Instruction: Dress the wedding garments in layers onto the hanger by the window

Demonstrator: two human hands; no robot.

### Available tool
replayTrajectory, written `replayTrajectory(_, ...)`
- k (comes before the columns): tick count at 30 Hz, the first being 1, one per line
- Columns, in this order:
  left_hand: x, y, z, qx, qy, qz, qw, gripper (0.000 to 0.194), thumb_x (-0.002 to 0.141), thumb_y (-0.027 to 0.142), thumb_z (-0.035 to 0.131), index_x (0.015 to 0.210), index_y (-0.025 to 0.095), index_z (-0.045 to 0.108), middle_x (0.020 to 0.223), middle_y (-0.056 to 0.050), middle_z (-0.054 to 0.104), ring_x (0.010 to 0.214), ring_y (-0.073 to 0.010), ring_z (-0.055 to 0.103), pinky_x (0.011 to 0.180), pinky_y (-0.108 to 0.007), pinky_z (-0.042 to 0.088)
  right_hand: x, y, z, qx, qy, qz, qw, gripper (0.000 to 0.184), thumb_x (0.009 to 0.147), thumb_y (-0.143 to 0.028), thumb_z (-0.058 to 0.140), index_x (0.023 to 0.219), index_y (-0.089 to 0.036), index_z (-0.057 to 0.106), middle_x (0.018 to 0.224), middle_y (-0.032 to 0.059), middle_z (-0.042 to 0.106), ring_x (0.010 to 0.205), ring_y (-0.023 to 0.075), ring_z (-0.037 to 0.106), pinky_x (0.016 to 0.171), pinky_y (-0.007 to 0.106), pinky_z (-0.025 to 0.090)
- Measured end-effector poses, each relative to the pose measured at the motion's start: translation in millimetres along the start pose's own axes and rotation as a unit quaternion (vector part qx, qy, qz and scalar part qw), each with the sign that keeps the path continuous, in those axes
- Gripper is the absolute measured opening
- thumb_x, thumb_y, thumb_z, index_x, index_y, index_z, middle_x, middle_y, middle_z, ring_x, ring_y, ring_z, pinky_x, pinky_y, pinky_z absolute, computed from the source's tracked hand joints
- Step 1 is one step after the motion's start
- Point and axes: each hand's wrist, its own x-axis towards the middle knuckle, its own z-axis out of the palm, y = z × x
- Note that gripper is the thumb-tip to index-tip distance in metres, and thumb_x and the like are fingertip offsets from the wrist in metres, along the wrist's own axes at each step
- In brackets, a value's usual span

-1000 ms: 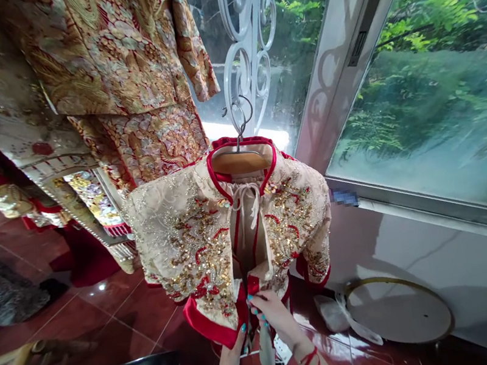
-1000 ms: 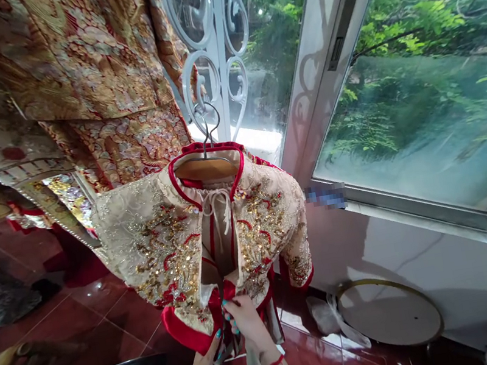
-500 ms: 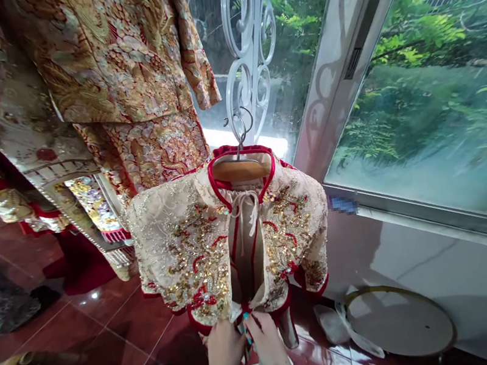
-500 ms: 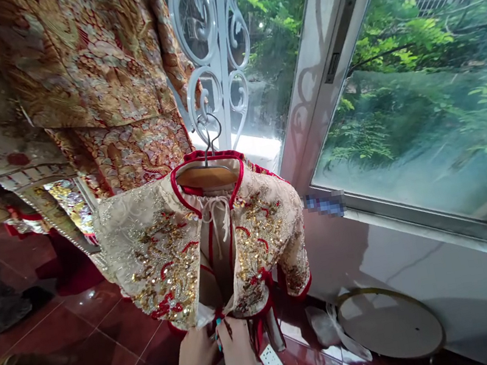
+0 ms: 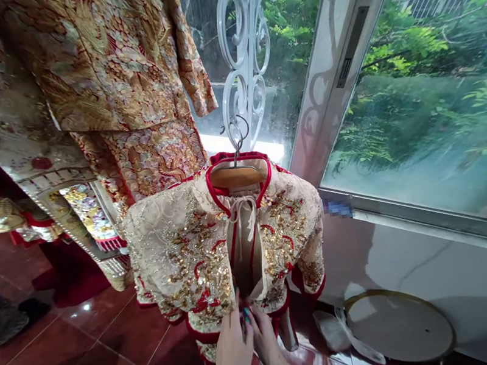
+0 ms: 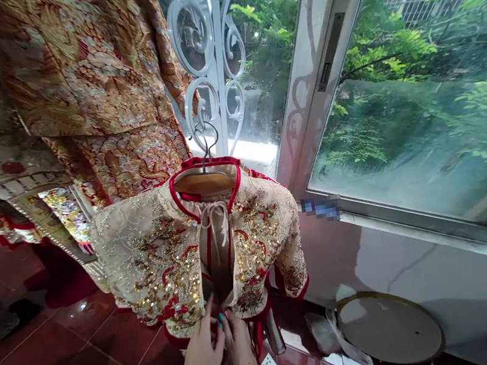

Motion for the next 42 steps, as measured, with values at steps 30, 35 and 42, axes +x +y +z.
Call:
replayTrajectory(30,-12.1,-35.7,5.2,-0.465,0.089,-0.197,0.859,0.033,0.067,0.045,0.071,0.086,0.019,0.063,0.076,0.001,0.062,0.058,-0.0127,0.055,0.057,-0.025,0.046,13.9,-31.9,-13.5,-0.063,0.053,0.081,0.993,0.016,0.071,-0.035,0.061,0.066,-0.019,0.063,0.066,0.0040,0.066,0.068,0.0210,0.061,0.069,0.030,0.046)
replayTrajectory(35,12.3,-35.5,19.6,-0.526,0.084,-0.348,0.771,0.048,0.041,0.042,0.086,0.074,0.017,0.064,0.077,-0.004,0.068,0.073,-0.0222,0.066,0.066,-0.032,0.053,8.5,-42.0,-32.6,-0.388,-0.084,0.019,0.918,0.018,0.081,-0.024,0.053,0.074,-0.020,0.069,0.082,0.0109,0.072,0.082,0.0262,0.067,0.074,0.032,0.043)
replayTrajectory(42,30.5,-25.9,36.0,-0.553,0.093,-0.381,0.735,0.035,0.048,0.029,0.089,0.069,0.015,0.065,0.066,-0.003,0.070,0.062,-0.0171,0.066,0.057,-0.026,0.046,-1.8,-40.1,-54.5,-0.461,-0.110,0.071,0.878,0.018,0.070,-0.012,0.062,0.084,-0.019,0.072,0.089,0.0130,0.075,0.082,0.0287,0.070,0.071,0.033,0.045)
